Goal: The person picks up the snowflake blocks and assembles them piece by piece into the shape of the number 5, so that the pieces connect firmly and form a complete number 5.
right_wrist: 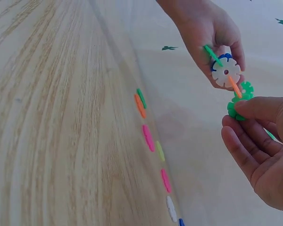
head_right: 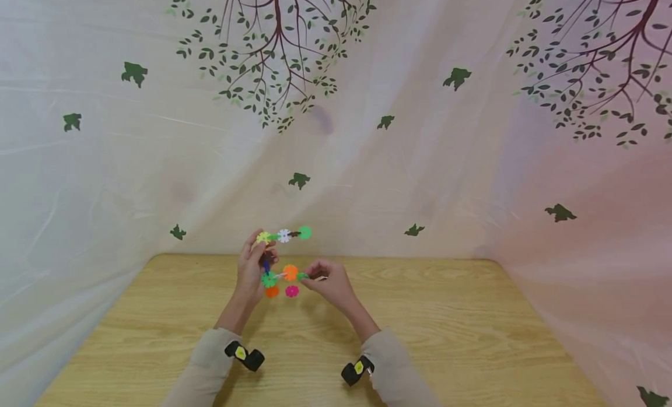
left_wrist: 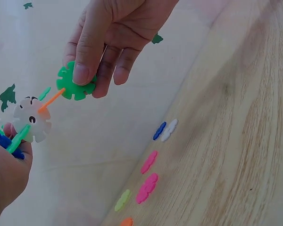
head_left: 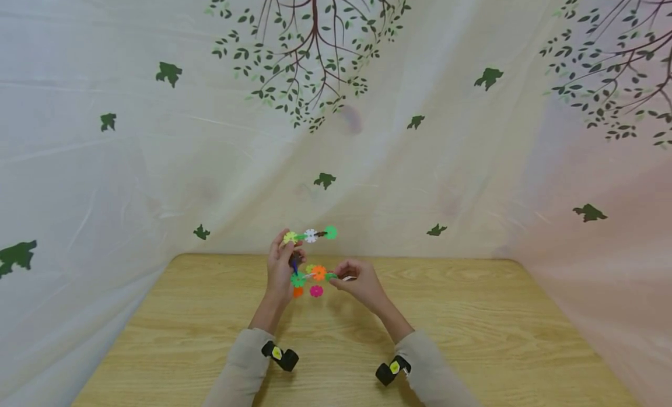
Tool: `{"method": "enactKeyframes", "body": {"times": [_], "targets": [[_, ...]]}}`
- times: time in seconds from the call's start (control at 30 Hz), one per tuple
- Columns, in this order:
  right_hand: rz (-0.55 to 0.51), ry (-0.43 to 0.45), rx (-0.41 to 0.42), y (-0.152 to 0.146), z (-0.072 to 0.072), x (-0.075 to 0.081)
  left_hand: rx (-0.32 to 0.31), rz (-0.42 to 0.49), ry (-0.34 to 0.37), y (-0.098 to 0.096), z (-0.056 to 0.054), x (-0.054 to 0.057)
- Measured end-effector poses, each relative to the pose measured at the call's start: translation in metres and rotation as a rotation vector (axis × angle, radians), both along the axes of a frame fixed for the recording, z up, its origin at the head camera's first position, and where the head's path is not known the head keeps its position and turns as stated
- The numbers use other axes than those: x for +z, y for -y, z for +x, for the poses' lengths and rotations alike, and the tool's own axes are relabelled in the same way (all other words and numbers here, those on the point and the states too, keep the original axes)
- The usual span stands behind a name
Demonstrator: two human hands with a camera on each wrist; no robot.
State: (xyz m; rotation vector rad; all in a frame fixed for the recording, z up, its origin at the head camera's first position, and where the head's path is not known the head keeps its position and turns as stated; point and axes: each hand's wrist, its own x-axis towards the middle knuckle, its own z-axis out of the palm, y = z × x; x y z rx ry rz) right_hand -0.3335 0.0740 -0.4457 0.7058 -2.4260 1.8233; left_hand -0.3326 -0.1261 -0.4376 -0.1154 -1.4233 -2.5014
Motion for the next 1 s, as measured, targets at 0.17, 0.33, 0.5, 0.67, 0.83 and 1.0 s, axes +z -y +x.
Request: {"method": "enactKeyframes", "body": {"times": [0.17,0.33,0.5,0.67,0.83,1.0], "targets": [[0.014,0.001,0.014,0.002,0.011,0.015,0.009,-0.004,0.006,-0.002,-0.001,-0.003],[0.026,-0.034,0.048,0.003,0.023,0.03,0.032,-0.011,0.004,-0.002,-0.002,-0.003],[0.01,-0.054,0.03,0.005,0.026,0.032,0.05,-0.022,-0.005,-0.002,0.0,-0.003],[-0.028,-0.061,0.001,0.006,0.027,0.029,0.037,-0.028,0.001,-0.004,-0.001,-0.003],[-0.049,-0.083,-0.017,0.007,0.027,0.027,0.026,-0.038,0.018,-0.008,-0.002,-0.004],[-0.093,-0.125,-0.025,0.005,0.026,0.025,-0.024,-0.072,0.022,-0.01,-0.001,-0.006]]}}
